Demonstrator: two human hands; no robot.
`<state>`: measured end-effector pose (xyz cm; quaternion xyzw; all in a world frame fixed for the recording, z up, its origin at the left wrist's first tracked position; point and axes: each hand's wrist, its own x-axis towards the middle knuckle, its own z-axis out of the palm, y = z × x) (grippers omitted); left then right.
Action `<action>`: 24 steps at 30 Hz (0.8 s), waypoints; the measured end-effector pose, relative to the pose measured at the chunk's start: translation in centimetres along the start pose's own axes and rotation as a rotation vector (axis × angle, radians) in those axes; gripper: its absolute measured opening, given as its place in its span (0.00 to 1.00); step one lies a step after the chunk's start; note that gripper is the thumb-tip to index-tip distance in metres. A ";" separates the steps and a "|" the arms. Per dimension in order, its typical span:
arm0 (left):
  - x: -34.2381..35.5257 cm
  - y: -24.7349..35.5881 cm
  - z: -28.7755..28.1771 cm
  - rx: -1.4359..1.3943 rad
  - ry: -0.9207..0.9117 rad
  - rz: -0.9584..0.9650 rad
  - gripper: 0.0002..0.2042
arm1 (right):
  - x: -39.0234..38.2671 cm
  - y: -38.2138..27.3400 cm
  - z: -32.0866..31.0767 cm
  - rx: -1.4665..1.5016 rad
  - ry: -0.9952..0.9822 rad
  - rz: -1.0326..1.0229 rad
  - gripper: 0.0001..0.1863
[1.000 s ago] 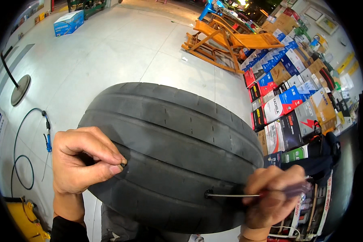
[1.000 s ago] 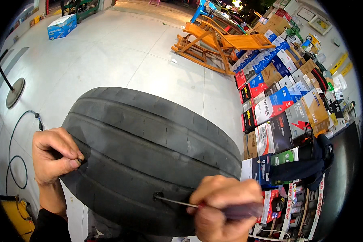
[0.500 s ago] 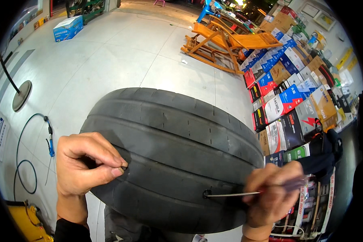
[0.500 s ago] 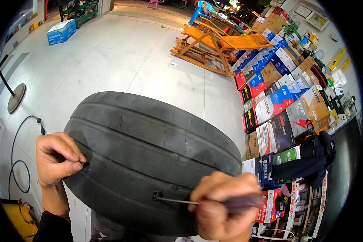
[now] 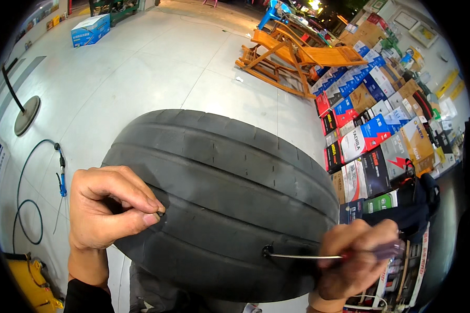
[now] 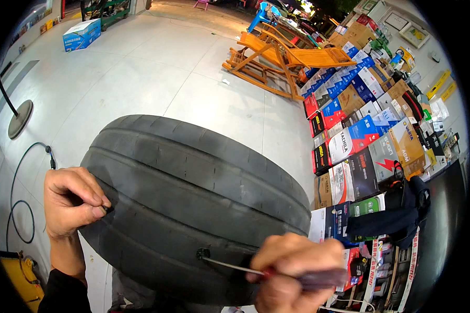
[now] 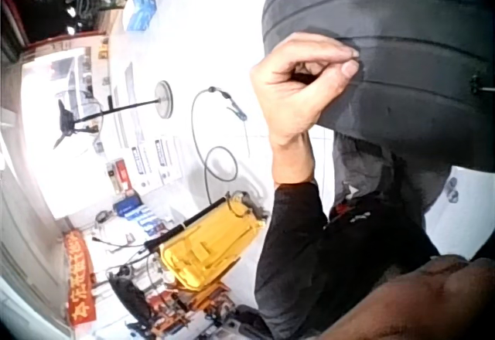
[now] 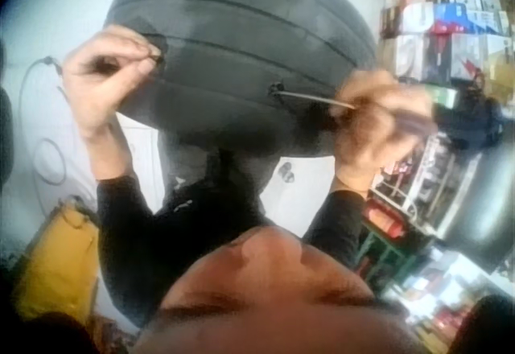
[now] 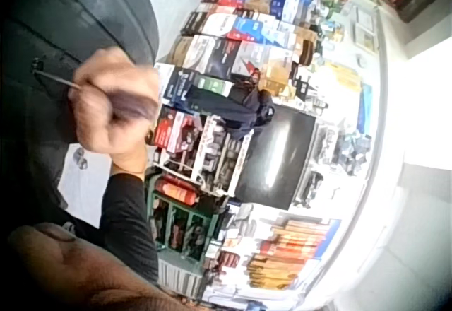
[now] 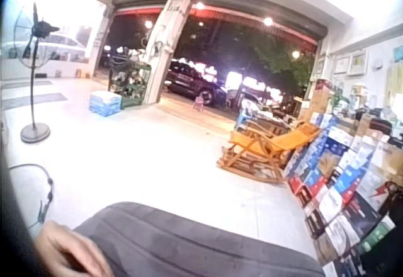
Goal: The person removes a tire from a rim, rolls it into the shop, and prepares a blue sealant in a cup. They then use a tire plug tool to insert a plug into a puncture on the tire tread, repeatedly working the tool to seat the plug.
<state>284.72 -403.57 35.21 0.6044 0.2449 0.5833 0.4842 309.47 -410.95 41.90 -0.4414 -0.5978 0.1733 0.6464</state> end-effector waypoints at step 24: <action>0.2 0.0 -0.1 -0.003 -0.020 0.009 0.08 | -0.1 0.5 -0.1 -0.053 -0.036 -0.090 0.21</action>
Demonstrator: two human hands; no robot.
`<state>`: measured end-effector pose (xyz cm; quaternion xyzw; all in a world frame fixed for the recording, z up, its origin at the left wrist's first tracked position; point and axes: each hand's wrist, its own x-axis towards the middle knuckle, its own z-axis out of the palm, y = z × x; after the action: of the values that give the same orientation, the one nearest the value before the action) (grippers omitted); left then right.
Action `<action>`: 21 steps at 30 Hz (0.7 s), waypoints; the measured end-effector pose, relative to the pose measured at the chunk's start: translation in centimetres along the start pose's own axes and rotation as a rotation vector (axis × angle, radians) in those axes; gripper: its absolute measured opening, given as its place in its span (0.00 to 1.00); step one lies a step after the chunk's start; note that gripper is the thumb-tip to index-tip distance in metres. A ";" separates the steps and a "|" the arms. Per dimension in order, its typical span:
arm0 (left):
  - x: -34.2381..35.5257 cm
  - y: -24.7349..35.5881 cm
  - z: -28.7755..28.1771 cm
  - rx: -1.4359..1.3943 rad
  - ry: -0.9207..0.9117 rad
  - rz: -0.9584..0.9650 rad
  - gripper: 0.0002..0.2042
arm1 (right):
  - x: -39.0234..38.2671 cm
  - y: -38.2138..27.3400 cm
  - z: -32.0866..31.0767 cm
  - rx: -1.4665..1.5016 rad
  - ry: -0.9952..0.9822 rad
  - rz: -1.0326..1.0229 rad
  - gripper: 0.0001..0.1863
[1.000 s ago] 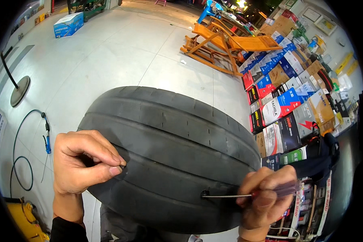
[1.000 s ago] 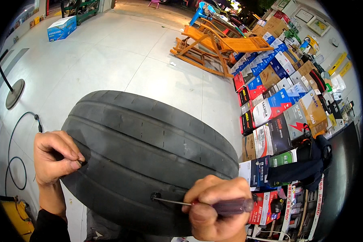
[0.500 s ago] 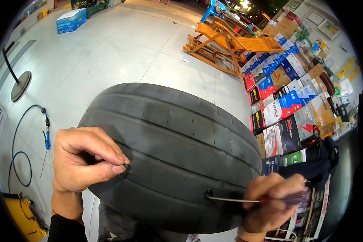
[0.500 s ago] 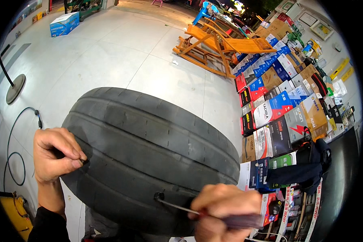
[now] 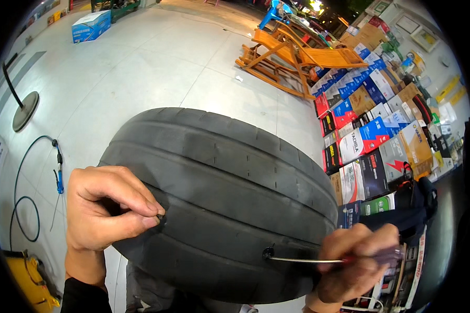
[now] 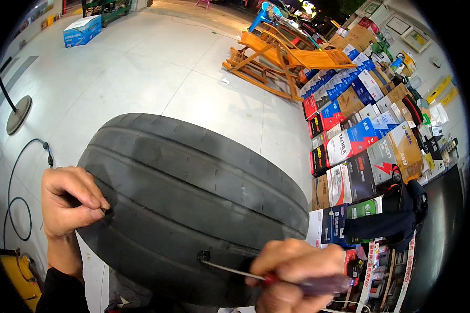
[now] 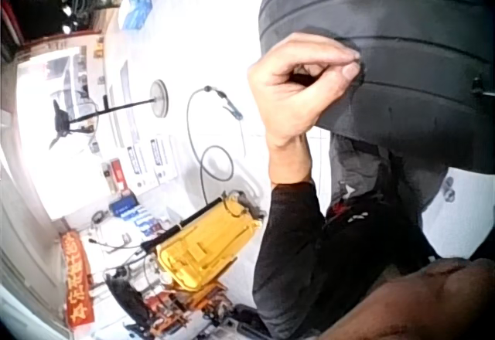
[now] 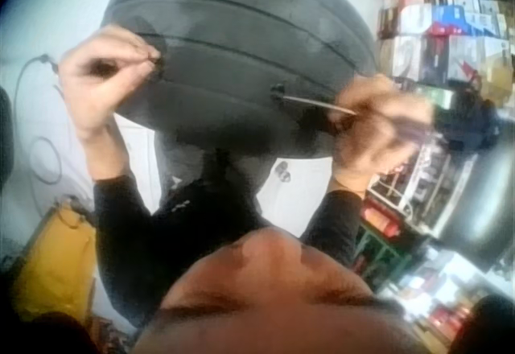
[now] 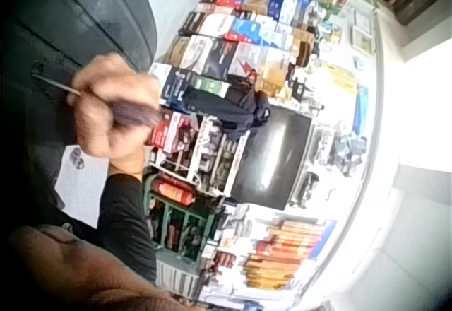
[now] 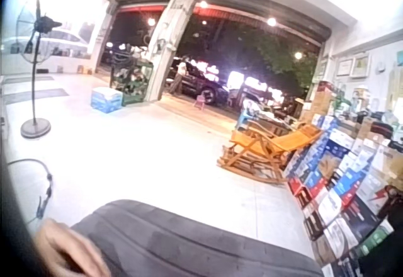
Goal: The person removes a tire from a rim, rolls it into the shop, and prepares a blue sealant in a cup. They then use a tire plug tool to insert a plug into a puncture on the tire tread, repeatedly working the tool to seat the plug.
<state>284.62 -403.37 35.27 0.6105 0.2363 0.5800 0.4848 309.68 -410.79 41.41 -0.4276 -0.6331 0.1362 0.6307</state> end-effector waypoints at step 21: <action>0.1 0.1 0.0 0.006 0.002 -0.041 0.08 | -0.5 -0.1 0.5 -0.040 -0.106 0.085 0.25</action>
<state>284.59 -403.31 35.38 0.6063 0.2511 0.5699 0.4946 309.07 -411.04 41.06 -0.4588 -0.6494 0.1729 0.5813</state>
